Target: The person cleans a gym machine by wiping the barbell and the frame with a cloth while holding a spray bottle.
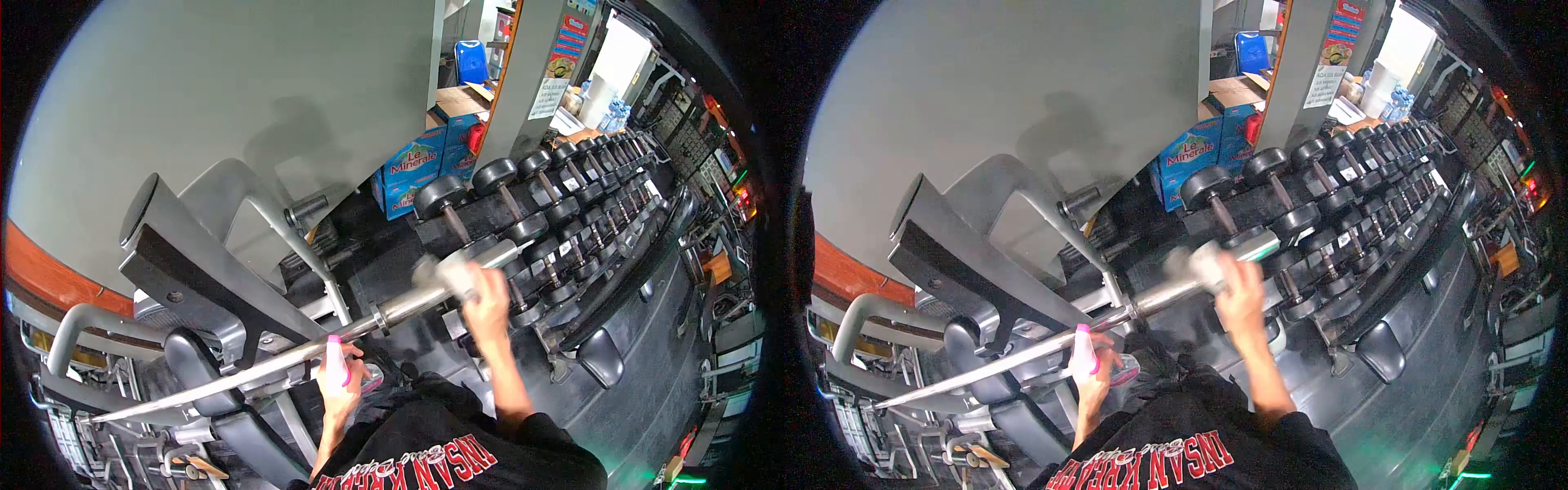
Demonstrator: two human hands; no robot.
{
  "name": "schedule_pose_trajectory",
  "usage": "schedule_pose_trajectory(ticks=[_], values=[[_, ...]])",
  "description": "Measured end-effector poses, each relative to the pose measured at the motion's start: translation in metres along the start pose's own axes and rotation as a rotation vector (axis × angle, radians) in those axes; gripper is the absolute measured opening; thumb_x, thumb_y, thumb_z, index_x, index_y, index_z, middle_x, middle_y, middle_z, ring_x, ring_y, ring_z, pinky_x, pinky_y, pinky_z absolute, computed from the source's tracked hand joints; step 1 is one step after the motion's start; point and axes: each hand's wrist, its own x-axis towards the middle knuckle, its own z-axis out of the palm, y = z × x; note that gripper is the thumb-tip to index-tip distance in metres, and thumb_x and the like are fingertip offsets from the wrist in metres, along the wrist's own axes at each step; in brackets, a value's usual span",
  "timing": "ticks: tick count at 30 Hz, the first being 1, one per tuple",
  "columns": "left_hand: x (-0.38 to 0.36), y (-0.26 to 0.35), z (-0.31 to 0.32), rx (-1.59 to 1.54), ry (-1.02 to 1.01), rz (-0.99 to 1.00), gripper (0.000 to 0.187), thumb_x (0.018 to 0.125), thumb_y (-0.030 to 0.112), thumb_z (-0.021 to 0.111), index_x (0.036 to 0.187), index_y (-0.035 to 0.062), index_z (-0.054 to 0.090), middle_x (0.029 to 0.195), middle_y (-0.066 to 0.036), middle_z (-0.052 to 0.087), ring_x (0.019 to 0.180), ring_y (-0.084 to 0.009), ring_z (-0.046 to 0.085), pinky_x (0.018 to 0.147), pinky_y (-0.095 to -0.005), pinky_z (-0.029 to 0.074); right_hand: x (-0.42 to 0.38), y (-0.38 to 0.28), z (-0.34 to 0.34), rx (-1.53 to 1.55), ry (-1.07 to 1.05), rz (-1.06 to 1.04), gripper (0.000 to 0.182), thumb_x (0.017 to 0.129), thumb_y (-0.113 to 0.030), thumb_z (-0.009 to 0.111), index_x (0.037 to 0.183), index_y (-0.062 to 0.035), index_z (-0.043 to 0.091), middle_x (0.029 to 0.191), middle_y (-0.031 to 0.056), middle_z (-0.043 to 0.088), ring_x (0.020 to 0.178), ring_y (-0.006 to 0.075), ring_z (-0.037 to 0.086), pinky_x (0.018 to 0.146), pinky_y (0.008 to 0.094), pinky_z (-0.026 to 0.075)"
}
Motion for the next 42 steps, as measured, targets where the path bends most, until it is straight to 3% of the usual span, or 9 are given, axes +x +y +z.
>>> schedule_pose_trajectory(ticks=[3, 8, 13, 17, 21, 24, 26, 33, 42], values=[[-0.003, -0.009, -0.003, -0.084, 0.002, -0.024, 0.025, 0.08, -0.007, 0.05, 0.105, -0.004, 0.048, 0.088, -0.013, 0.06, 0.057, -0.0162, 0.062, 0.054, -0.0288, 0.049, 0.031, 0.04, -0.02, -0.178, 0.255, 0.081, 0.049, 0.071, 0.002, 0.058, 0.12, -0.0044, 0.055, 0.112, 0.0185, 0.055, 0.1, 0.0377, 0.053, 0.087, 0.0461, 0.044], [-0.002, -0.004, 0.003, -0.055, -0.008, -0.006, 0.021, 0.08, -0.008, 0.052, 0.1, -0.0032, 0.052, 0.08, -0.01, 0.059, 0.056, -0.0146, 0.061, 0.054, -0.0275, 0.048, 0.017, -0.01, -0.004, -0.246, 0.049, 0.083, 0.053, 0.062, -0.001, 0.061, 0.115, -0.0106, 0.058, 0.105, 0.0097, 0.06, 0.097, 0.034, 0.053, 0.085, 0.0429, 0.046], [0.0, -0.003, 0.011, -0.156, 0.029, -0.026, 0.018, 0.078, -0.008, 0.055, 0.095, -0.0023, 0.055, 0.068, -0.007, 0.059, 0.056, -0.0129, 0.061, 0.054, -0.0264, 0.048, -0.032, -0.09, 0.026, 0.214, -0.171, -0.119, 0.059, 0.06, -0.001, 0.065, 0.116, -0.0181, 0.061, 0.099, 0.0063, 0.057, 0.096, 0.0283, 0.059, 0.08, 0.0387, 0.054], [-0.003, -0.001, 0.003, -0.102, 0.019, -0.013, 0.017, 0.078, -0.008, 0.055, 0.095, -0.0022, 0.055, 0.069, -0.007, 0.059, 0.055, -0.0131, 0.061, 0.054, -0.0263, 0.048, -0.02, -0.057, 0.01, 0.174, -0.166, -0.011, 0.066, 0.063, 0.006, 0.06, 0.126, -0.0116, 0.056, 0.101, 0.0133, 0.056, 0.094, 0.0313, 0.058, 0.085, 0.0388, 0.05], [-0.007, 0.002, -0.006, -0.087, -0.011, -0.043, 0.016, 0.079, -0.008, 0.056, 0.094, -0.002, 0.055, 0.067, -0.007, 0.059, 0.057, -0.0135, 0.062, 0.054, -0.0259, 0.048, 0.023, 0.019, -0.024, -0.18, 0.131, 0.078, 0.064, 0.069, 0.006, 0.057, 0.13, -0.0102, 0.054, 0.104, 0.0175, 0.056, 0.095, 0.036, 0.057, 0.087, 0.0389, 0.047], [-0.008, -0.002, -0.006, -0.076, -0.021, -0.035, 0.016, 0.079, -0.008, 0.057, 0.094, -0.0019, 0.055, 0.067, -0.007, 0.06, 0.057, -0.0133, 0.062, 0.054, -0.0261, 0.048, 0.029, 0.032, -0.02, -0.036, 0.208, 0.163, 0.065, 0.07, 0.008, 0.058, 0.132, -0.0135, 0.052, 0.108, 0.017, 0.054, 0.1, 0.0356, 0.054, 0.091, 0.0403, 0.045], [-0.007, -0.003, -0.006, -0.033, -0.079, -0.048, 0.017, 0.079, -0.008, 0.057, 0.094, -0.002, 0.054, 0.071, -0.007, 0.061, 0.057, -0.0135, 0.062, 0.054, -0.0268, 0.049, 0.018, -0.001, -0.004, -0.207, 0.109, 0.059, 0.061, 0.069, 0.005, 0.061, 0.125, -0.0163, 0.059, 0.104, 0.0124, 0.058, 0.097, 0.0316, 0.056, 0.087, 0.0396, 0.046], [0.0, 0.002, 0.001, -0.066, -0.052, -0.022, 0.019, 0.078, -0.008, 0.057, 0.096, -0.0018, 0.054, 0.074, -0.007, 0.062, 0.057, -0.0138, 0.062, 0.055, -0.027, 0.05, -0.035, -0.091, 0.026, 0.258, -0.306, -0.144, 0.068, 0.063, 0.001, 0.064, 0.126, -0.025, 0.06, 0.113, 0.0086, 0.056, 0.103, 0.0263, 0.057, 0.089, 0.0379, 0.05], [-0.007, -0.009, -0.014, -0.009, -0.047, -0.048, 0.02, 0.077, -0.007, 0.057, 0.096, -0.0011, 0.054, 0.071, -0.007, 0.061, 0.056, -0.0138, 0.062, 0.054, -0.0271, 0.049, 0.043, 0.05, -0.028, -0.229, 0.191, 0.171, 0.065, 0.069, 0.005, 0.061, 0.13, -0.0153, 0.055, 0.101, 0.013, 0.057, 0.097, 0.0309, 0.056, 0.084, 0.0405, 0.047]])
